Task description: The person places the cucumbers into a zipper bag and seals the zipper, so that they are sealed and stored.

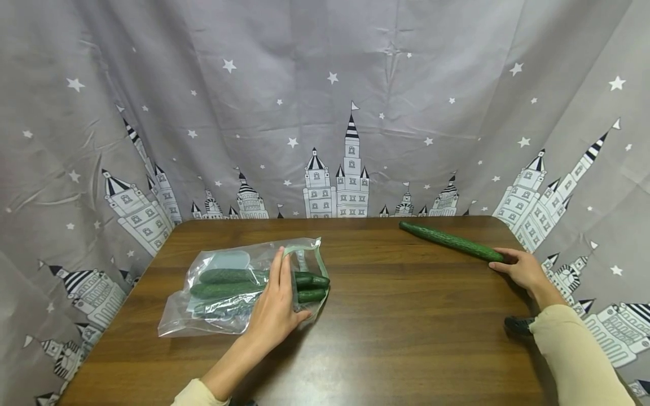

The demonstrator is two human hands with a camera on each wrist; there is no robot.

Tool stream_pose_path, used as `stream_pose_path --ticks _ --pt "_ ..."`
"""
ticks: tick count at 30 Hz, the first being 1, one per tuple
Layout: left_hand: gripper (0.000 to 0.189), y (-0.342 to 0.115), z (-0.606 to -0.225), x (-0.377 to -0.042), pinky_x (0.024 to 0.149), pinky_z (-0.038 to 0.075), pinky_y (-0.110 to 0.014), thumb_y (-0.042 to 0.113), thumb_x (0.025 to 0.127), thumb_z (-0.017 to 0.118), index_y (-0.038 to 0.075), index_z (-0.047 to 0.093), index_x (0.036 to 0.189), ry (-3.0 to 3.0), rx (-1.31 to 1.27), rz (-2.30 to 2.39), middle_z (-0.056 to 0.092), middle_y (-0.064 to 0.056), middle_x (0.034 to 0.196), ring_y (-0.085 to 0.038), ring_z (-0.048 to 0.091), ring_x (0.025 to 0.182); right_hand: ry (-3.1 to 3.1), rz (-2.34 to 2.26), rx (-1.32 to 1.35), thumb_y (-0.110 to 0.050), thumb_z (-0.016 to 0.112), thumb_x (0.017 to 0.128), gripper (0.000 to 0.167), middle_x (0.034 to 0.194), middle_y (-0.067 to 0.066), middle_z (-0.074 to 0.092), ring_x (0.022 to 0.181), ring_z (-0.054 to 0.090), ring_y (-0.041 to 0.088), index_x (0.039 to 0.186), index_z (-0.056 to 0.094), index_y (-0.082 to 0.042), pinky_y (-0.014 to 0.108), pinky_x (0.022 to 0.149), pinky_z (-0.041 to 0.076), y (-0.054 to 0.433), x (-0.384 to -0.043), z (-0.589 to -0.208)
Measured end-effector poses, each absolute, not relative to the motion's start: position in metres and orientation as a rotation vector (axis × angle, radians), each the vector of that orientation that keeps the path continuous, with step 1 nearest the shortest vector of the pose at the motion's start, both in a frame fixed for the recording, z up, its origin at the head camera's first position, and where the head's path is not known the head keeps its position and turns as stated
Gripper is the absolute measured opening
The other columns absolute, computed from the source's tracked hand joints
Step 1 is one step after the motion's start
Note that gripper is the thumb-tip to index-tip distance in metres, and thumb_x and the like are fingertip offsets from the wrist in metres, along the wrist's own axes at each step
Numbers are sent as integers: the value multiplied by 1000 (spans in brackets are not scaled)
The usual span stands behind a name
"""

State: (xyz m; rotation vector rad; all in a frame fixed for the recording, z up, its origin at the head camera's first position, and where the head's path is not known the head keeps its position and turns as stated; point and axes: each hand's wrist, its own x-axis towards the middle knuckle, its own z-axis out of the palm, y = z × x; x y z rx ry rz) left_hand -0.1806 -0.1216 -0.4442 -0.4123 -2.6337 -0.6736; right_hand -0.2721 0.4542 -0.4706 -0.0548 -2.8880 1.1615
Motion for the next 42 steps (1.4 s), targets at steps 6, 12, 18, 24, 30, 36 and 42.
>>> stream_pose_path --ticks 6,12,18,24,30,36,42 --pt "143 -121 -443 -181 80 60 -57 25 53 106 -2 17 162 -2640 -417 -675 10 -15 170 -50 59 113 -2873 1195 -77 -33 71 101 62 147 42 40 130 37 63 143 53 9 72 101 38 456 -272 -470" --pt "143 -122 -443 -180 79 60 -56 24 53 106 -1 16 162 -2656 -403 -680 7 -12 171 -49 60 111 -2804 1273 -112 -38 70 100 66 148 42 38 132 37 59 143 52 9 55 100 46 453 -270 -468" --pt "143 -123 -443 -179 77 60 -54 24 53 106 -2 17 162 -2648 -410 -681 8 -13 171 -48 61 109 -2614 1425 -166 -38 74 97 56 128 12 66 104 52 10 139 64 -1 11 74 46 445 -267 -465" --pt "143 -122 -442 -179 75 61 -54 25 52 106 -2 19 161 -2646 -400 -678 9 -11 171 -47 61 110 -2491 1577 -166 -39 75 96 44 99 -29 66 95 56 -4 135 72 -18 11 76 47 430 -271 -451" --pt "143 -122 -441 -179 76 61 -55 25 52 106 -2 18 162 -2652 -396 -683 9 -12 171 -49 61 112 -2188 2007 -94 -16 76 97 22 93 -19 74 87 65 -4 109 81 -33 11 75 53 412 -273 -435" --pt "143 -121 -440 -180 75 61 -56 26 52 106 -1 19 162 -2655 -388 -679 10 -12 171 -49 61 110 -2146 2055 -25 -14 75 97 22 94 -17 74 87 63 -2 106 82 -33 11 73 50 395 -272 -421" --pt "142 -121 -439 -179 75 61 -56 26 53 106 -1 19 161 -2653 -392 -689 11 -13 170 -48 61 110 -2075 2170 130 -5 69 99 26 98 -11 76 89 66 1 109 83 -25 14 74 53 376 -270 -412"
